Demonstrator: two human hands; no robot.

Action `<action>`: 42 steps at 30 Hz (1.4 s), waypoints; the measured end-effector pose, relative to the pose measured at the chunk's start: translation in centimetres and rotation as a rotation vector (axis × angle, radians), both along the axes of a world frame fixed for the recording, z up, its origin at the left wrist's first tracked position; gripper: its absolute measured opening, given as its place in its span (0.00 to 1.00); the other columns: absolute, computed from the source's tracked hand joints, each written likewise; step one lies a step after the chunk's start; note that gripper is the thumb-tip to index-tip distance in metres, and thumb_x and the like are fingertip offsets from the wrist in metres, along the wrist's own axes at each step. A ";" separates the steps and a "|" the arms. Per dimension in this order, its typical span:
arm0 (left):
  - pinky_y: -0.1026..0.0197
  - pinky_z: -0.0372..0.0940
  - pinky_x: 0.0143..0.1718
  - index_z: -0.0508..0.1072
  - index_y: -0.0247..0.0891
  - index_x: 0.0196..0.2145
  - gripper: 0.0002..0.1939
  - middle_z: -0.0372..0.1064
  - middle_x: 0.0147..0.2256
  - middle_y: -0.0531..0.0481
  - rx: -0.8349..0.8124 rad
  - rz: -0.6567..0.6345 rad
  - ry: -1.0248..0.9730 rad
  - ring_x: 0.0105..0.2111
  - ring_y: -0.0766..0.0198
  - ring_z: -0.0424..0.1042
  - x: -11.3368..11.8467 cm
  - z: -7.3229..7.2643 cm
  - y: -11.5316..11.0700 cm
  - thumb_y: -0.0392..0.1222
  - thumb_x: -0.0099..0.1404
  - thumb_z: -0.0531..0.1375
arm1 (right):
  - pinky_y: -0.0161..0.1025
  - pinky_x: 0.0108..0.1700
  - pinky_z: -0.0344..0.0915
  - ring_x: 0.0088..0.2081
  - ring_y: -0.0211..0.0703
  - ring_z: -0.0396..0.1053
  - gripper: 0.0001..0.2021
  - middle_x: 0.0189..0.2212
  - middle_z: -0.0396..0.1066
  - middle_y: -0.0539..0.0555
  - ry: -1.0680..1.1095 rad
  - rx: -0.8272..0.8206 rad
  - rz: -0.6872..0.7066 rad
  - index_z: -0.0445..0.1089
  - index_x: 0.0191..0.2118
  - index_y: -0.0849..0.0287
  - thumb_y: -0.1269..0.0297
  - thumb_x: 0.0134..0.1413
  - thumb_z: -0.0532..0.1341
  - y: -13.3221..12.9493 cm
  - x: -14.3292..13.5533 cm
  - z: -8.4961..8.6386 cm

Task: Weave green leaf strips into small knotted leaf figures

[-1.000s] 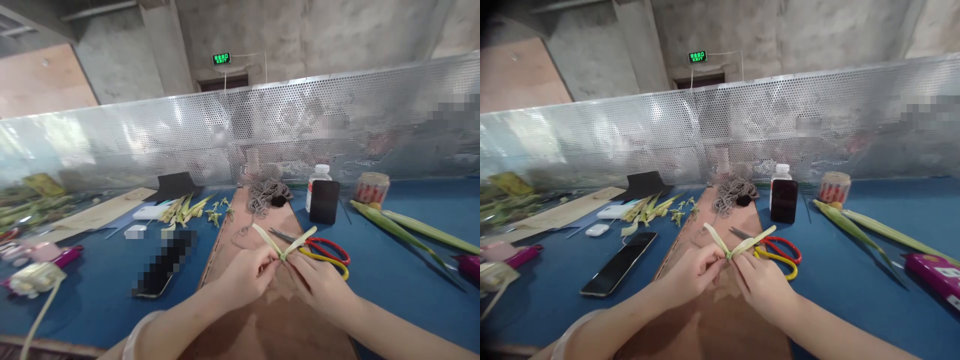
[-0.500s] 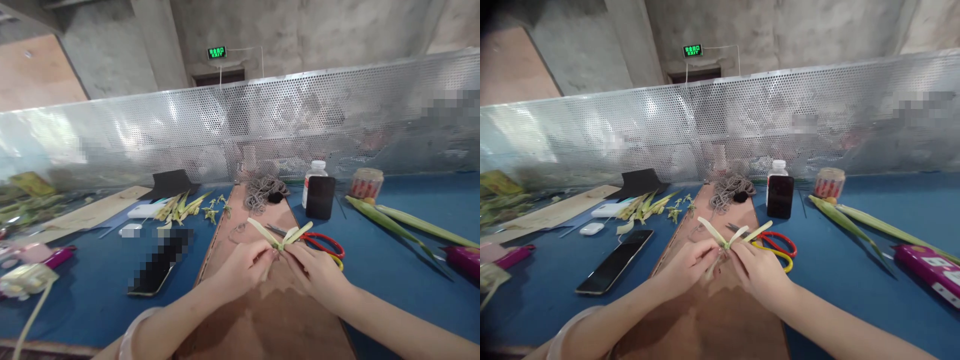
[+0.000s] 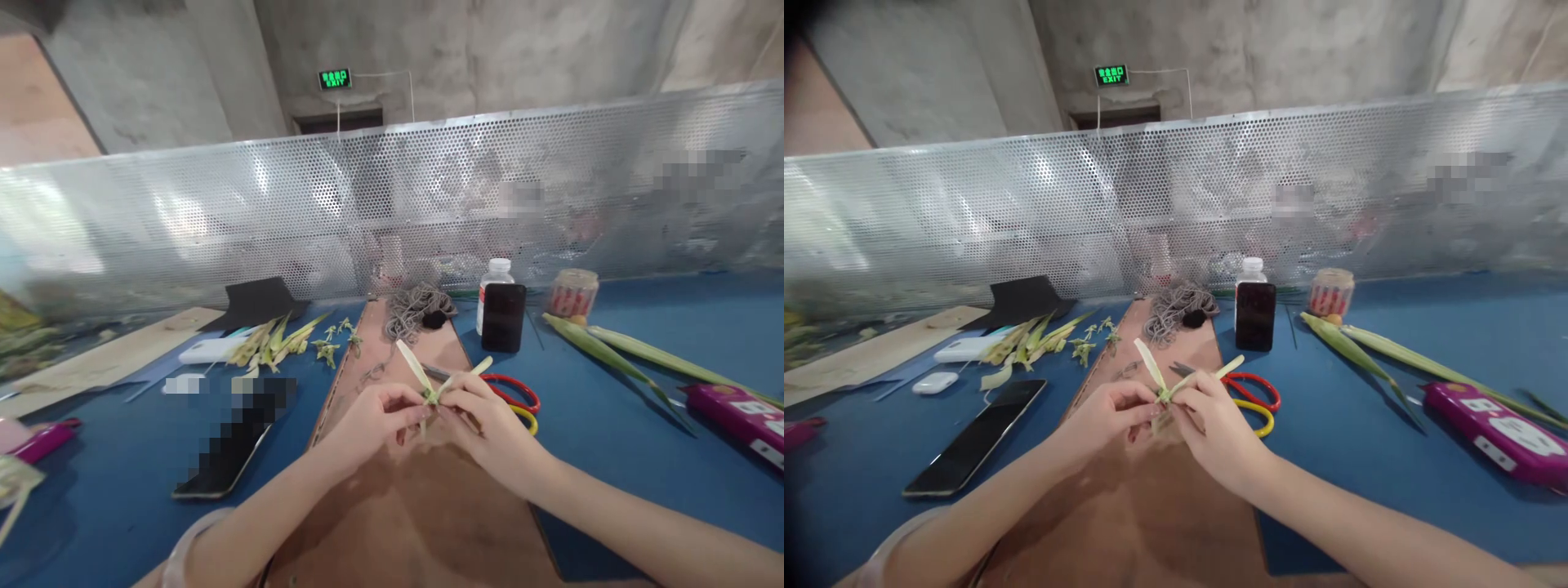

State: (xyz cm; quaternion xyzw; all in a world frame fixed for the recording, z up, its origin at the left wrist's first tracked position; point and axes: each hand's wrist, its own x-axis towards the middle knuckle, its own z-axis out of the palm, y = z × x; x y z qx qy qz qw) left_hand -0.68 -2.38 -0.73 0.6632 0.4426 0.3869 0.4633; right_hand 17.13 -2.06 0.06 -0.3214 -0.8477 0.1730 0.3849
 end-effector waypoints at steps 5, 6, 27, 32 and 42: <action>0.62 0.67 0.31 0.69 0.32 0.27 0.12 0.70 0.24 0.51 -0.217 0.014 -0.262 0.27 0.65 0.71 0.1 0.0 -0.2 0.43 0.48 0.64 | 0.30 0.21 0.57 0.20 0.34 0.59 0.10 0.18 0.59 0.47 0.065 -0.348 0.085 0.63 0.23 0.59 0.66 0.53 0.52 0.2 -0.2 -0.3; 0.61 0.67 0.32 0.68 0.32 0.27 0.12 0.71 0.25 0.51 -0.246 0.017 -0.293 0.27 0.65 0.72 0.1 -0.1 -0.3 0.42 0.47 0.64 | 0.30 0.20 0.55 0.19 0.32 0.58 0.10 0.17 0.58 0.46 0.099 -0.427 0.110 0.63 0.23 0.59 0.65 0.53 0.52 0.2 -0.3 -0.4; 0.68 0.59 0.23 0.69 0.34 0.27 0.08 0.65 0.25 0.52 -0.135 0.081 -0.249 0.26 0.68 0.63 0.2 0.2 -0.3 0.42 0.50 0.61 | 0.30 0.27 0.61 0.23 0.31 0.62 0.08 0.24 0.66 0.49 0.287 -0.801 0.257 0.67 0.32 0.62 0.62 0.49 0.57 0.5 -0.7 -0.8; 0.66 0.60 0.26 0.69 0.34 0.26 0.09 0.65 0.26 0.51 -0.171 0.064 -0.267 0.26 0.68 0.64 0.1 0.0 0.0 0.42 0.50 0.62 | 0.29 0.25 0.60 0.22 0.31 0.62 0.08 0.23 0.66 0.49 0.287 -0.818 0.203 0.67 0.33 0.61 0.63 0.49 0.56 0.6 -0.6 -1.1; 0.66 0.61 0.27 0.69 0.33 0.27 0.09 0.65 0.26 0.53 -0.134 -0.022 -0.226 0.27 0.68 0.64 0.0 -0.5 0.2 0.41 0.49 0.62 | 0.30 0.24 0.60 0.21 0.32 0.63 0.08 0.21 0.65 0.47 0.352 -0.745 0.199 0.65 0.31 0.61 0.62 0.48 0.57 0.6 -0.9 -1.5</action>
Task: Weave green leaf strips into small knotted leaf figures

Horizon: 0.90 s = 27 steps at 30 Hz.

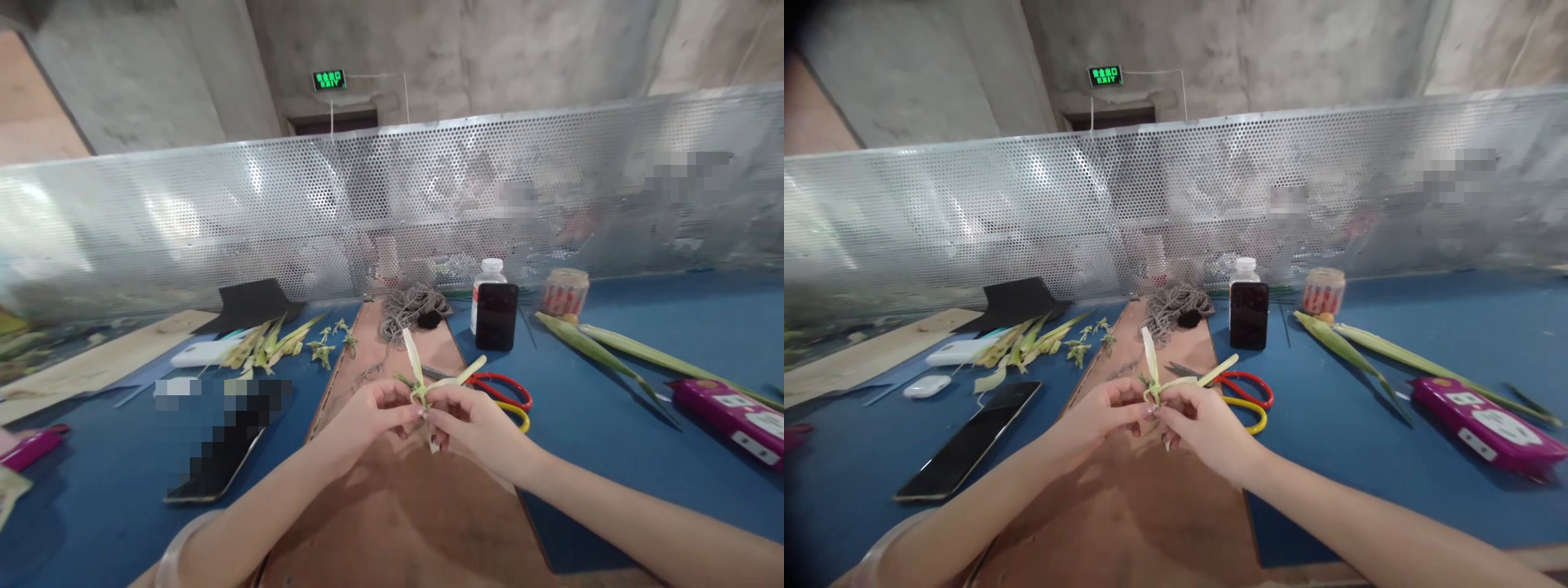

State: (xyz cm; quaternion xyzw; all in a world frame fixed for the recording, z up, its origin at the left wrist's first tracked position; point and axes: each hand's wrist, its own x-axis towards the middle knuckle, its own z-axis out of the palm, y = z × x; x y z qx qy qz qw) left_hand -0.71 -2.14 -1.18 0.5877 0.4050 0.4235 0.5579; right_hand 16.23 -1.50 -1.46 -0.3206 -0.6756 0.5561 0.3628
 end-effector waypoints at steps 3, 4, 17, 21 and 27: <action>0.65 0.61 0.28 0.68 0.34 0.27 0.08 0.65 0.25 0.54 0.009 -0.011 0.036 0.26 0.68 0.65 0.1 0.0 -0.1 0.41 0.50 0.62 | 0.29 0.23 0.60 0.20 0.32 0.63 0.08 0.20 0.65 0.47 -0.012 -0.005 -0.016 0.65 0.30 0.62 0.61 0.48 0.57 0.0 0.0 -0.1; 0.65 0.62 0.28 0.68 0.34 0.26 0.08 0.65 0.25 0.54 0.012 -0.011 0.041 0.26 0.68 0.65 0.1 0.1 -0.2 0.41 0.50 0.61 | 0.29 0.23 0.61 0.20 0.31 0.63 0.08 0.19 0.65 0.47 -0.021 -0.007 -0.015 0.65 0.30 0.62 0.61 0.49 0.57 0.0 0.0 -0.1; 0.62 0.64 0.30 0.65 0.34 0.26 0.08 0.67 0.25 0.52 0.011 0.045 -0.027 0.26 0.67 0.68 0.3 0.4 -0.4 0.41 0.53 0.60 | 0.35 0.28 0.61 0.26 0.37 0.62 0.10 0.27 0.65 0.53 -0.479 0.734 -0.186 0.64 0.41 0.61 0.70 0.51 0.52 -0.6 0.7 0.3; 0.63 0.64 0.31 0.64 0.34 0.27 0.08 0.66 0.25 0.52 0.005 0.052 -0.053 0.27 0.68 0.66 0.3 0.3 -0.5 0.41 0.53 0.59 | 0.40 0.36 0.62 0.34 0.43 0.62 0.10 0.34 0.65 0.58 -0.562 1.194 -0.172 0.64 0.41 0.62 0.72 0.52 0.52 -0.6 0.9 0.3; 0.65 0.61 0.29 0.64 0.34 0.26 0.09 0.64 0.24 0.54 0.066 0.028 -0.008 0.26 0.68 0.64 0.4 0.3 -0.4 0.42 0.52 0.60 | 0.41 0.36 0.61 0.32 0.42 0.61 0.08 0.29 0.66 0.55 -0.642 1.368 -0.081 0.67 0.35 0.60 0.72 0.53 0.52 -0.8 0.5 0.0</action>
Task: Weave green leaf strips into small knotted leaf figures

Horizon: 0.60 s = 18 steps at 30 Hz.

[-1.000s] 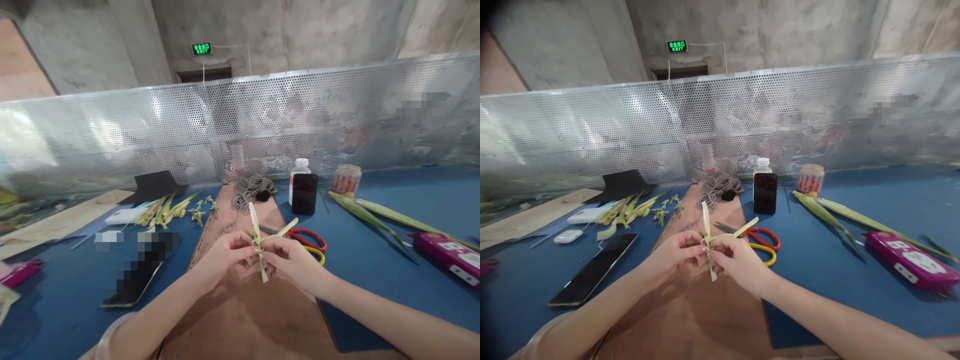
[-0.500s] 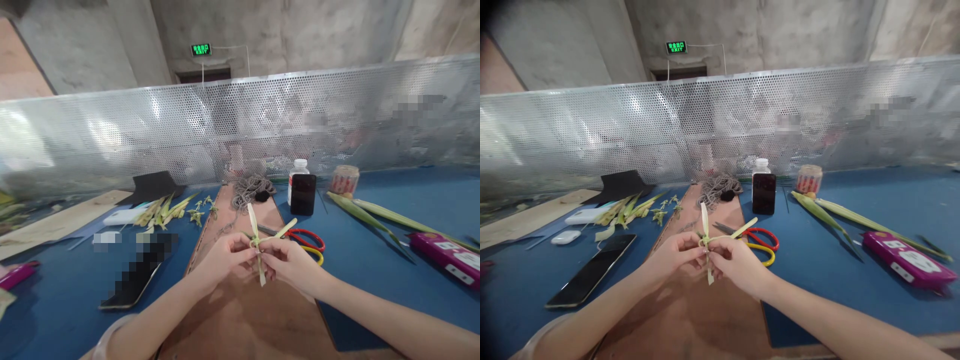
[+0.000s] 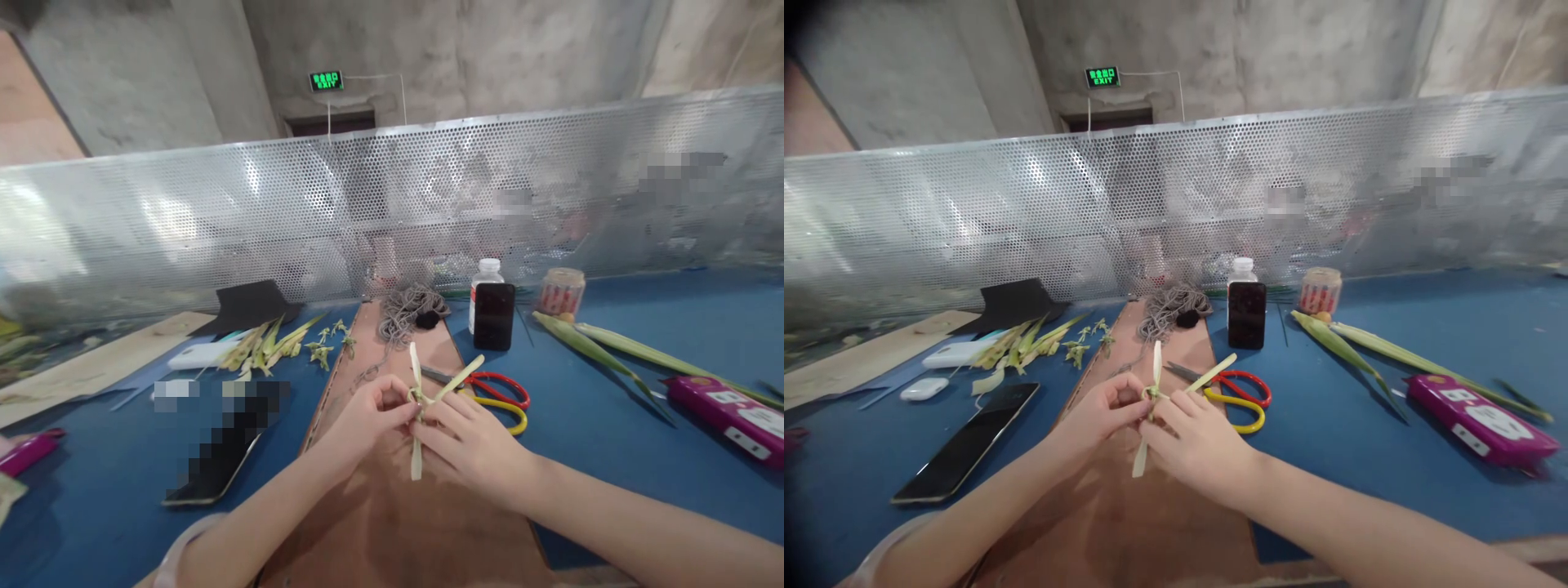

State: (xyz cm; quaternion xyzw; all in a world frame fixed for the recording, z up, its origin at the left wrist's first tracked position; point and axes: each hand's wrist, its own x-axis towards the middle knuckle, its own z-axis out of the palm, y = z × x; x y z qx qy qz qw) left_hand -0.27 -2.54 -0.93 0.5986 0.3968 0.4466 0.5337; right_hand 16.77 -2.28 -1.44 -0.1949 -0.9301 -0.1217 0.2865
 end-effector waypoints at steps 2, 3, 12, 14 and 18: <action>0.65 0.60 0.30 0.63 0.35 0.26 0.10 0.63 0.24 0.54 0.023 -0.004 0.022 0.25 0.69 0.64 0.1 0.1 0.0 0.42 0.51 0.61 | 0.39 0.37 0.61 0.33 0.41 0.61 0.08 0.30 0.66 0.55 0.089 -0.093 0.035 0.67 0.36 0.60 0.71 0.53 0.52 -0.1 0.0 0.1; 0.65 0.59 0.30 0.63 0.35 0.26 0.10 0.63 0.23 0.55 0.035 -0.007 0.029 0.25 0.69 0.64 0.1 0.1 0.0 0.42 0.51 0.61 | 0.38 0.37 0.61 0.33 0.41 0.60 0.08 0.30 0.66 0.55 0.155 -0.150 0.045 0.67 0.36 0.60 0.71 0.54 0.52 -0.1 0.0 0.2; 0.63 0.59 0.33 0.63 0.36 0.28 0.06 0.65 0.26 0.53 0.035 -0.084 -0.038 0.27 0.68 0.65 0.1 0.6 -0.4 0.38 0.54 0.59 | 0.36 0.38 0.60 0.35 0.39 0.63 0.07 0.32 0.63 0.52 0.534 -0.872 0.025 0.64 0.30 0.59 0.64 0.54 0.52 0.2 0.1 1.3; 0.63 0.59 0.34 0.63 0.36 0.28 0.06 0.65 0.27 0.53 0.016 -0.097 -0.066 0.28 0.68 0.65 0.0 0.6 -0.4 0.36 0.54 0.59 | 0.34 0.35 0.60 0.32 0.38 0.63 0.08 0.28 0.64 0.50 0.549 -1.038 0.052 0.63 0.30 0.59 0.61 0.55 0.52 0.3 0.0 1.2; 0.63 0.59 0.34 0.63 0.36 0.27 0.06 0.65 0.27 0.54 0.014 -0.104 -0.087 0.28 0.68 0.66 -0.1 0.7 -0.4 0.37 0.53 0.59 | 0.32 0.30 0.59 0.27 0.35 0.62 0.10 0.24 0.64 0.48 0.596 -1.175 0.062 0.61 0.29 0.60 0.59 0.54 0.53 0.2 -0.2 1.0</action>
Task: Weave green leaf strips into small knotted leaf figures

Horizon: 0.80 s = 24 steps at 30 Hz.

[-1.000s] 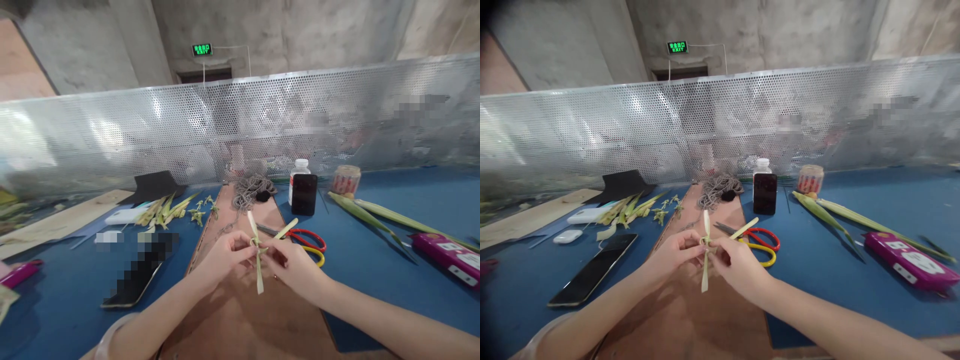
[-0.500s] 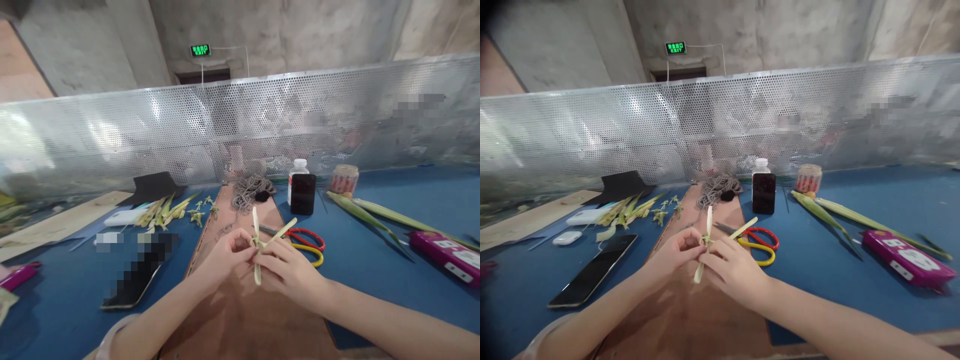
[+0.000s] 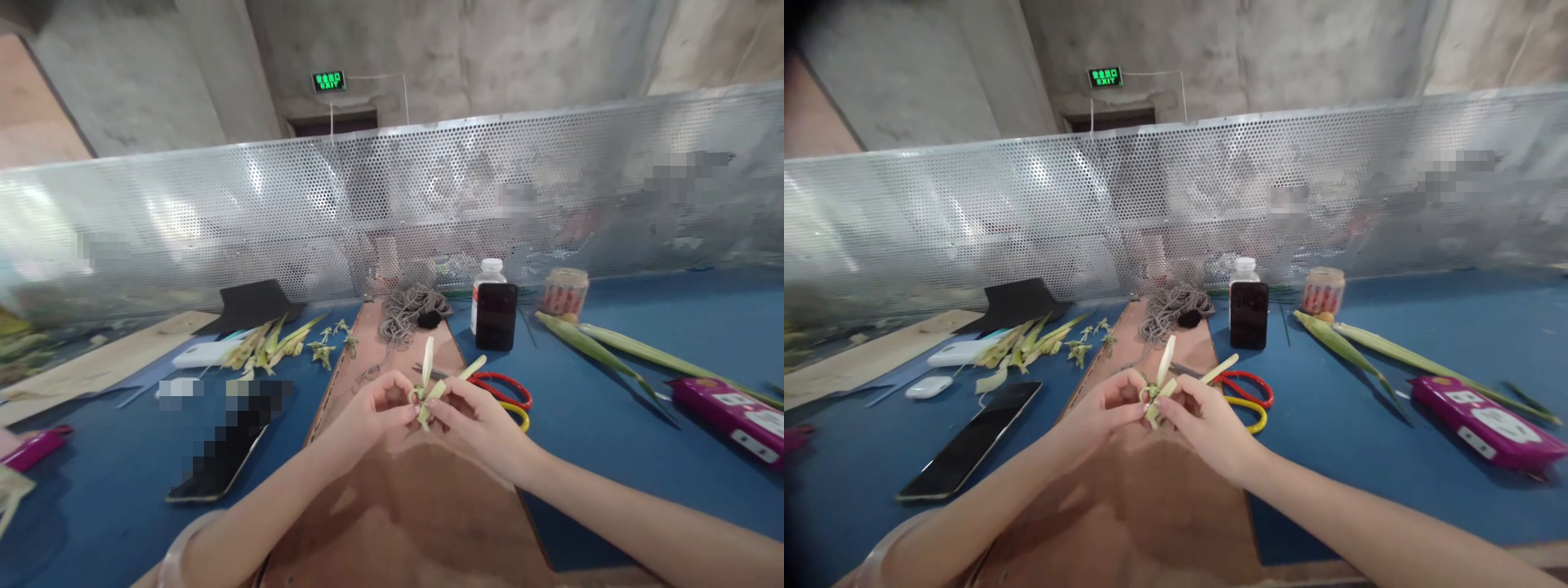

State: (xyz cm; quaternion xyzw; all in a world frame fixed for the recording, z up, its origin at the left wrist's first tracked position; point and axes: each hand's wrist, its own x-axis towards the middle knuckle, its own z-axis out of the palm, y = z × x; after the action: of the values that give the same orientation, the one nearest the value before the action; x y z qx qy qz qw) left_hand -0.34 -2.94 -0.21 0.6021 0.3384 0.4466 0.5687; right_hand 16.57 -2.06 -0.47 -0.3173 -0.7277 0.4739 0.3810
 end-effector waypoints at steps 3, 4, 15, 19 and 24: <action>0.63 0.59 0.34 0.63 0.36 0.27 0.07 0.64 0.26 0.53 0.007 -0.005 0.024 0.28 0.68 0.65 0.0 0.1 -0.1 0.38 0.54 0.59 | 0.31 0.28 0.59 0.26 0.35 0.62 0.09 0.22 0.63 0.47 -0.005 -0.009 0.003 0.61 0.29 0.59 0.59 0.53 0.53 -0.4 0.0 0.1; 0.63 0.59 0.33 0.63 0.35 0.27 0.07 0.64 0.26 0.53 0.009 -0.009 0.031 0.28 0.68 0.65 0.0 0.0 -0.1 0.39 0.54 0.59 | 0.31 0.28 0.59 0.26 0.35 0.63 0.09 0.22 0.63 0.47 -0.007 0.000 0.004 0.60 0.29 0.59 0.59 0.53 0.53 -0.5 0.0 0.2; 0.65 0.60 0.30 0.62 0.36 0.26 0.10 0.63 0.25 0.54 0.015 0.044 0.106 0.27 0.68 0.65 0.3 -0.3 0.0 0.40 0.51 0.61 | 0.31 0.26 0.58 0.24 0.35 0.62 0.09 0.21 0.62 0.47 -0.040 -0.010 -0.040 0.61 0.28 0.59 0.60 0.52 0.54 -0.2 0.0 -0.1; 0.64 0.60 0.30 0.61 0.35 0.25 0.09 0.63 0.24 0.54 0.023 0.087 0.108 0.25 0.69 0.64 0.2 0.1 -0.1 0.39 0.52 0.60 | 0.32 0.28 0.60 0.24 0.34 0.62 0.10 0.21 0.63 0.48 0.085 -0.082 0.045 0.64 0.27 0.60 0.62 0.54 0.52 -0.3 0.1 0.4; 0.64 0.59 0.31 0.63 0.35 0.26 0.06 0.64 0.24 0.54 0.023 0.193 0.102 0.26 0.68 0.64 -0.1 0.2 -0.1 0.39 0.54 0.58 | 0.35 0.32 0.62 0.28 0.36 0.65 0.09 0.28 0.69 0.52 0.181 -0.124 0.169 0.69 0.36 0.61 0.66 0.49 0.56 -0.1 0.3 0.9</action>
State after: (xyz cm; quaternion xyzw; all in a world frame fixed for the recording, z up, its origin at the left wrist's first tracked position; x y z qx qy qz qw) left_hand -0.42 -3.06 0.01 0.5950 0.4184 0.4720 0.4981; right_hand 16.85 -2.17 0.45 -0.2337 -0.6839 0.5750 0.3834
